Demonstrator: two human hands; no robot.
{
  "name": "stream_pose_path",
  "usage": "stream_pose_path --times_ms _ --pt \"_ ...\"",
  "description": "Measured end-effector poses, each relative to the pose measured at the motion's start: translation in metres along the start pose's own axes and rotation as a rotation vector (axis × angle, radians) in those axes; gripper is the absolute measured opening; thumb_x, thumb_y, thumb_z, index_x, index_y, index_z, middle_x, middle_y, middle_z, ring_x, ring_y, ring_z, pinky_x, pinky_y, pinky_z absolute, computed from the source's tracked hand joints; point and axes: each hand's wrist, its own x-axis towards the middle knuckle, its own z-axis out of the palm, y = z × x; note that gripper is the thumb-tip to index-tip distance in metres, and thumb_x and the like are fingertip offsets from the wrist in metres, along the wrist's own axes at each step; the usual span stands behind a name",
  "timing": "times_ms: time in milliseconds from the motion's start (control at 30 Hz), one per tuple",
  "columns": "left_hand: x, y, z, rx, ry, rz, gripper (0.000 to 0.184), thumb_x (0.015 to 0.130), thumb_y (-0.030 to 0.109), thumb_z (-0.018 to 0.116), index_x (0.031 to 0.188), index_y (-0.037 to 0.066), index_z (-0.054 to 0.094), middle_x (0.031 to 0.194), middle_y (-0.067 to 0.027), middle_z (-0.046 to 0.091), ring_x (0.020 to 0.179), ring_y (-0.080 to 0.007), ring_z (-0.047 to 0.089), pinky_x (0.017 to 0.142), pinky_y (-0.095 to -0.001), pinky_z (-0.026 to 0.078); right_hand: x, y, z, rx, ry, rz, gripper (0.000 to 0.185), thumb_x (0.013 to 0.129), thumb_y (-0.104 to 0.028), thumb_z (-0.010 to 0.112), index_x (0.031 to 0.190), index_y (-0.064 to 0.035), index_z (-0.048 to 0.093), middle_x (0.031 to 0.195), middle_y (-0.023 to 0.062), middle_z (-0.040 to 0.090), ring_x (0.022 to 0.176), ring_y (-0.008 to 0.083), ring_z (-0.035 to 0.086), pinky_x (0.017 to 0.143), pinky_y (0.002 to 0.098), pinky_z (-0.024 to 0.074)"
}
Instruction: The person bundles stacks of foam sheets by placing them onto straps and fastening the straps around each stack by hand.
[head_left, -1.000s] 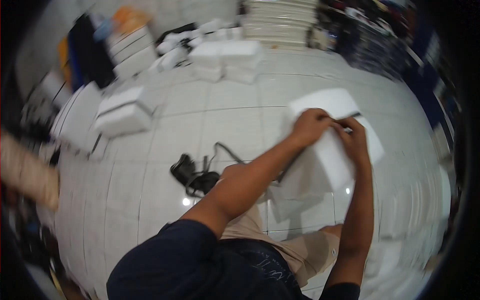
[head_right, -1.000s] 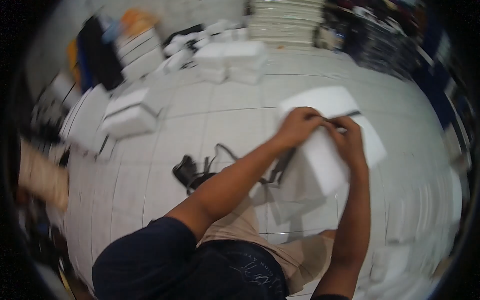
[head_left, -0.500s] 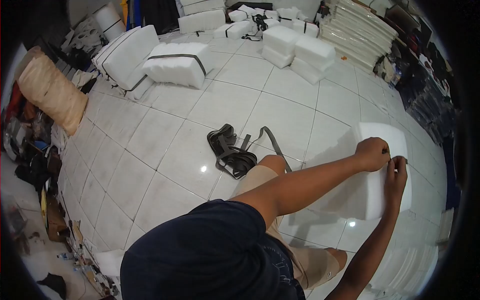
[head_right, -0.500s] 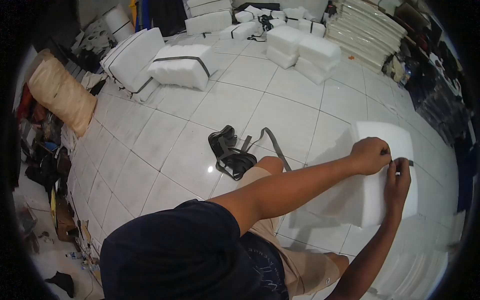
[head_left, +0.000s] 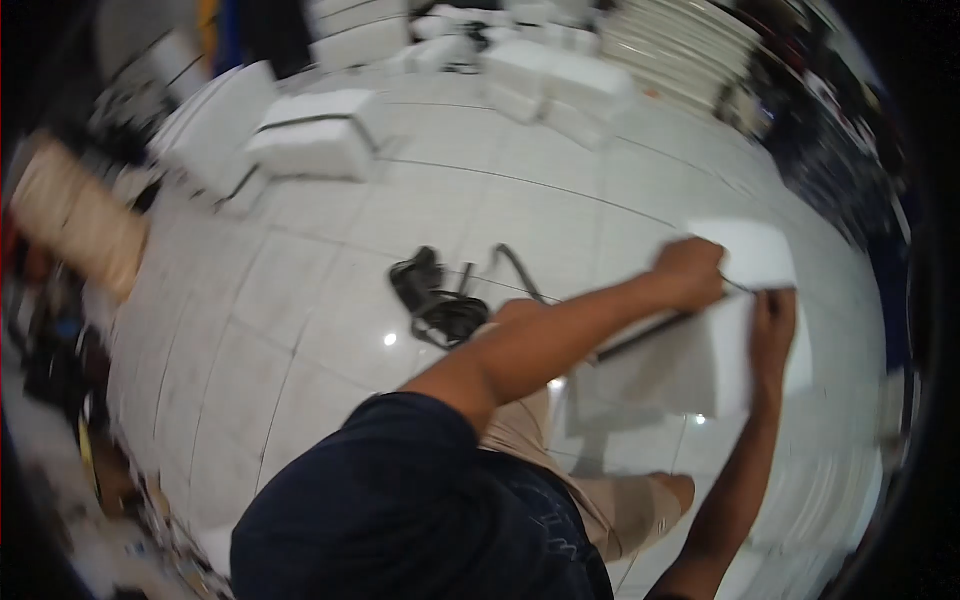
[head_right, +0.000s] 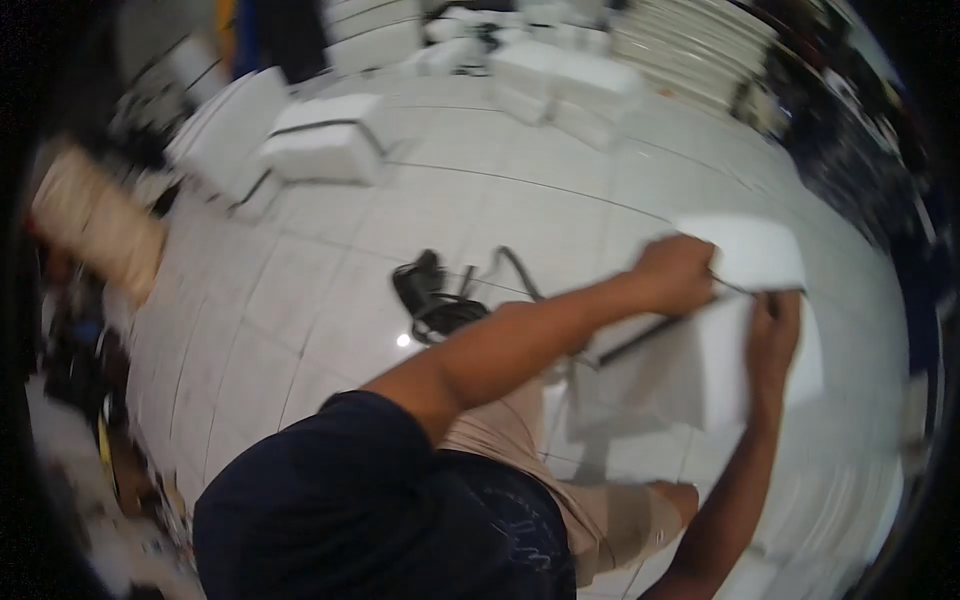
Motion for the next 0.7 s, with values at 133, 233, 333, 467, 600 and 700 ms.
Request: stream_pose_path --times_ms 133,233,333,467,600,700 --pt "-0.012 0.002 -0.017 -0.077 -0.007 -0.013 0.023 0.074 0.024 0.057 0.077 0.002 0.064 0.076 -0.0187 0.065 0.074 -0.0346 0.063 0.068 -0.0418 0.049 0.002 -0.011 0.001 -0.08 0.035 0.009 0.017 0.083 -0.011 0.064 0.08 0.0043 0.056 0.083 0.0166 0.055 0.075 0.0306 0.056 0.07 0.037 0.0458" --pt "-0.012 -0.007 -0.011 -0.111 0.002 0.013 0.024 0.074 0.024 0.058 0.077 0.0 0.061 0.07 -0.0185 0.061 0.064 -0.0312 0.059 0.062 -0.0386 0.047 0.001 -0.014 -0.003 -0.12 0.002 0.073 0.021 0.082 -0.015 0.065 0.077 0.0028 0.057 0.08 0.0153 0.054 0.073 0.03 0.056 0.068 0.0371 0.0445" --pt "-0.012 0.002 -0.02 -0.095 -0.085 -0.071 0.026 0.077 0.024 0.058 0.077 -0.001 0.061 0.068 -0.016 0.06 0.061 -0.0261 0.056 0.062 -0.0358 0.046 0.0 -0.019 -0.003 -0.088 0.022 0.146 0.022 0.082 -0.019 0.065 0.076 0.0007 0.057 0.081 0.0144 0.056 0.074 0.0297 0.057 0.07 0.0374 0.0454" --pt "-0.006 0.004 -0.027 -0.093 -0.101 0.011 0.03 0.081 0.029 0.058 0.085 0.001 0.064 0.079 -0.0184 0.065 0.073 -0.03 0.063 0.068 -0.0361 0.049 0.007 -0.022 -0.009 -0.144 -0.015 0.172 0.023 0.081 -0.022 0.067 0.084 0.0006 0.061 0.082 0.0106 0.055 0.076 0.0222 0.055 0.071 0.0317 0.0445" --pt "0.007 0.029 -0.042 0.044 -0.056 0.098 0.033 0.083 0.033 0.062 0.092 0.001 0.062 0.074 -0.0142 0.064 0.07 -0.0251 0.063 0.067 -0.035 0.048 0.016 -0.054 -0.015 -0.064 -0.387 0.099 0.035 0.081 -0.038 0.064 0.105 -0.0139 0.068 0.1 0.013 0.059 0.097 0.0275 0.057 0.082 0.0384 0.0456" --pt "0.022 0.035 -0.046 0.059 -0.023 0.208 0.034 0.084 0.037 0.063 0.095 0.005 0.059 0.073 -0.0131 0.064 0.064 -0.0262 0.061 0.064 -0.0367 0.047 0.023 -0.061 -0.009 -0.058 -0.454 0.273 0.038 0.084 -0.044 0.058 0.098 -0.0096 0.068 0.096 0.0131 0.062 0.09 0.0278 0.059 0.081 0.0375 0.0457"
